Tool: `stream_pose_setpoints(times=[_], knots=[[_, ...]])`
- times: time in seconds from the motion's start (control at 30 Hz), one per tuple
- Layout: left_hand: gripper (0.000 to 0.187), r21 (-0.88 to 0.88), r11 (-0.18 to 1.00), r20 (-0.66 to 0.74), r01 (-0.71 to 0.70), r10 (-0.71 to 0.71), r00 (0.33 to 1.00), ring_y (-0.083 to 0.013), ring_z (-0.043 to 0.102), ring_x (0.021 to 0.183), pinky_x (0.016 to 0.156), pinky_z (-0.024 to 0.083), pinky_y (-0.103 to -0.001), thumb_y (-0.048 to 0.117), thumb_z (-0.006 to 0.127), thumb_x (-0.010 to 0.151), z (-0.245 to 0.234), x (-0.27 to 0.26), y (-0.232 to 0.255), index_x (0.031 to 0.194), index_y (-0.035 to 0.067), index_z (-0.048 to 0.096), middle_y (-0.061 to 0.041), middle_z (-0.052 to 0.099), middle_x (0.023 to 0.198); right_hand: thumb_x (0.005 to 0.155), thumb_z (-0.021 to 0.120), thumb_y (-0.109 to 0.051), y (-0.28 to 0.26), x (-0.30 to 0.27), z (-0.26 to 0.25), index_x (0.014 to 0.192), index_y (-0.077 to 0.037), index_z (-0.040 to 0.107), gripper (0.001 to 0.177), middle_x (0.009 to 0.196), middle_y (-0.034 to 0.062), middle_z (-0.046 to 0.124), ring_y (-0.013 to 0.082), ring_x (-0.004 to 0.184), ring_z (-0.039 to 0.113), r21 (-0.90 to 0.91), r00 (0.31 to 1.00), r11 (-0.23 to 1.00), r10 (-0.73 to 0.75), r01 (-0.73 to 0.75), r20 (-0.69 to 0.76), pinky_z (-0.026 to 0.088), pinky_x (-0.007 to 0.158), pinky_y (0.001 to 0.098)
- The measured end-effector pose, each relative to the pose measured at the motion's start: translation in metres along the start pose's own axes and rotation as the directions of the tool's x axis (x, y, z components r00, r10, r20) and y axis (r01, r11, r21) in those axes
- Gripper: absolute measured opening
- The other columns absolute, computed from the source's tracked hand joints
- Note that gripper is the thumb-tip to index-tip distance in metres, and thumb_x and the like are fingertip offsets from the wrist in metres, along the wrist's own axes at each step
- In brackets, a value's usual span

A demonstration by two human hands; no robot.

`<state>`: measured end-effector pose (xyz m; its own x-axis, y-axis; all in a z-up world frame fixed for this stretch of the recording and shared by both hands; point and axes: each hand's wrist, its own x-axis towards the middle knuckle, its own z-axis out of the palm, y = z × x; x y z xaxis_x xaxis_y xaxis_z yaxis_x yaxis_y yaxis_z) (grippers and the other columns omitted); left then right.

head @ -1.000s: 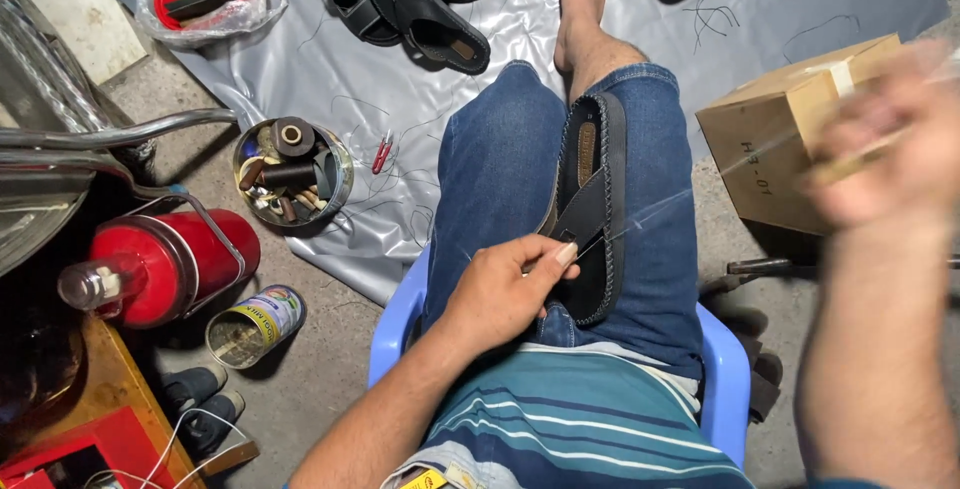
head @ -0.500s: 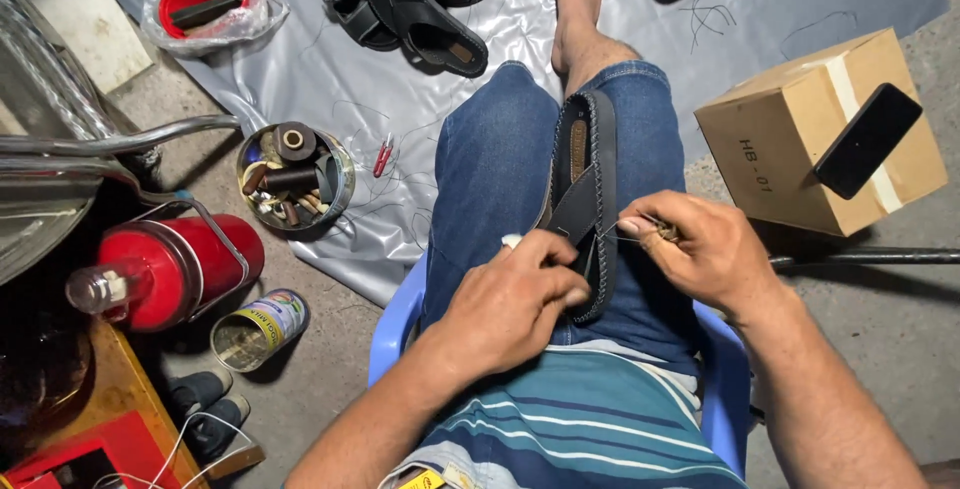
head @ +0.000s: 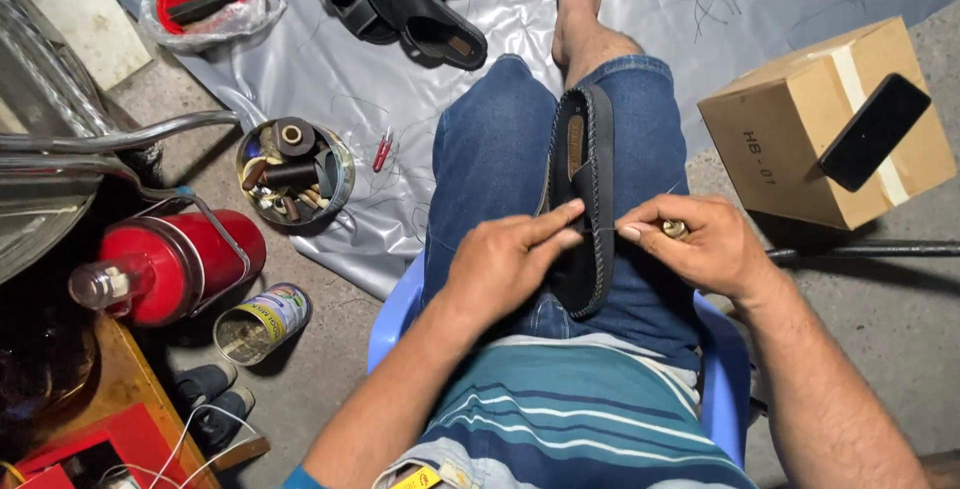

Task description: The person is hand-stitching the upper part of a black sandal to its sole using a needle and thread.

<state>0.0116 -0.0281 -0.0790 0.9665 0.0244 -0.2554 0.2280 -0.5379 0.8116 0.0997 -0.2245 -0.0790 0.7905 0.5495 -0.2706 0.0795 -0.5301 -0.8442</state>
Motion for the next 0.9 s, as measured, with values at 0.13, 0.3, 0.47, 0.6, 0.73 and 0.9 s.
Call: stream_pose_setpoints(times=[0.13, 0.3, 0.47, 0.6, 0.73, 0.9], knots=[[0.03, 0.117, 0.99, -0.012, -0.079, 0.081, 0.997, -0.0297, 0.065, 0.065, 0.054, 0.052, -0.041, 0.031, 0.058, 0.086, 0.002, -0.001, -0.002, 0.116, 0.034, 0.058, -0.006, 0.067, 0.07, 0.072, 0.071, -0.013, -0.006, -0.001, -0.004, 0.077, -0.014, 0.072, 0.006, 0.052, 0.0124, 0.059, 0.0187, 0.049, 0.056, -0.08, 1.0, 0.997, 0.014, -0.014, -0.001, 0.044, 0.049, 0.0319], [0.044, 0.208, 0.971, -0.018, -0.123, 0.129, 0.991, -0.0162, 0.059, 0.071, 0.05, 0.051, -0.038, 0.045, 0.054, 0.084, -0.003, -0.016, 0.008, 0.126, 0.034, 0.047, 0.003, 0.051, 0.085, 0.074, 0.064, -0.038, -0.03, -0.005, -0.025, 0.071, -0.019, 0.07, 0.02, 0.062, -0.0094, 0.069, 0.0058, 0.054, 0.06, -0.298, 0.943, 0.949, 0.186, -0.099, 0.277, 0.047, 0.057, 0.0218], [0.018, -0.207, 0.936, -0.007, -0.284, 0.289, 0.957, -0.0229, 0.055, 0.11, 0.095, 0.042, -0.031, 0.026, 0.059, 0.085, -0.027, -0.014, 0.015, 0.099, 0.016, 0.065, -0.011, 0.051, 0.119, 0.078, 0.061, -0.034, -0.059, 0.002, -0.04, 0.081, -0.018, 0.065, 0.017, 0.064, -0.0077, 0.064, 0.0075, 0.05, 0.053, -0.167, 0.913, 0.958, -0.157, 0.234, 0.376, 0.042, 0.048, 0.0226], [0.025, -0.391, 0.917, -0.22, 0.077, -0.174, 0.96, -0.0175, 0.059, 0.103, 0.08, 0.05, -0.033, 0.027, 0.041, 0.092, -0.125, -0.038, -0.045, 0.099, 0.013, 0.06, -0.006, 0.058, 0.117, 0.09, 0.042, -0.019, -0.027, -0.003, -0.068, 0.122, -0.007, 0.054, 0.036, 0.096, 0.0086, 0.056, 0.018, 0.089, 0.053, -0.245, 0.962, 0.932, -0.239, 0.265, 0.133, 0.044, 0.079, 0.0303], [0.034, 0.333, 0.407, -0.624, 0.851, -0.582, 0.522, -0.0454, 0.054, 0.094, 0.084, 0.038, -0.055, 0.04, 0.045, 0.098, -0.169, -0.095, -0.112, 0.105, 0.011, 0.063, -0.023, 0.054, 0.107, 0.086, 0.051, -0.018, -0.02, -0.012, -0.068, 0.121, -0.02, 0.058, 0.037, 0.098, 0.002, 0.059, 0.0142, 0.092, 0.056, -0.321, 0.98, 0.93, -0.142, 0.181, 0.141, 0.043, 0.082, 0.0267], [0.017, 0.315, 0.919, -0.553, 0.237, -0.025, 0.833, -0.0321, 0.053, 0.095, 0.084, 0.039, -0.044, 0.021, 0.061, 0.084, -0.081, -0.048, -0.044, 0.092, 0.006, 0.066, -0.018, 0.057, 0.099, 0.081, 0.051, -0.02, -0.021, 0.0, -0.053, 0.121, -0.033, 0.054, 0.043, 0.103, -0.0055, 0.061, 0.0121, 0.084, 0.061, -0.434, 0.896, 0.83, -0.165, 0.352, 0.412, 0.053, 0.052, 0.0312]])
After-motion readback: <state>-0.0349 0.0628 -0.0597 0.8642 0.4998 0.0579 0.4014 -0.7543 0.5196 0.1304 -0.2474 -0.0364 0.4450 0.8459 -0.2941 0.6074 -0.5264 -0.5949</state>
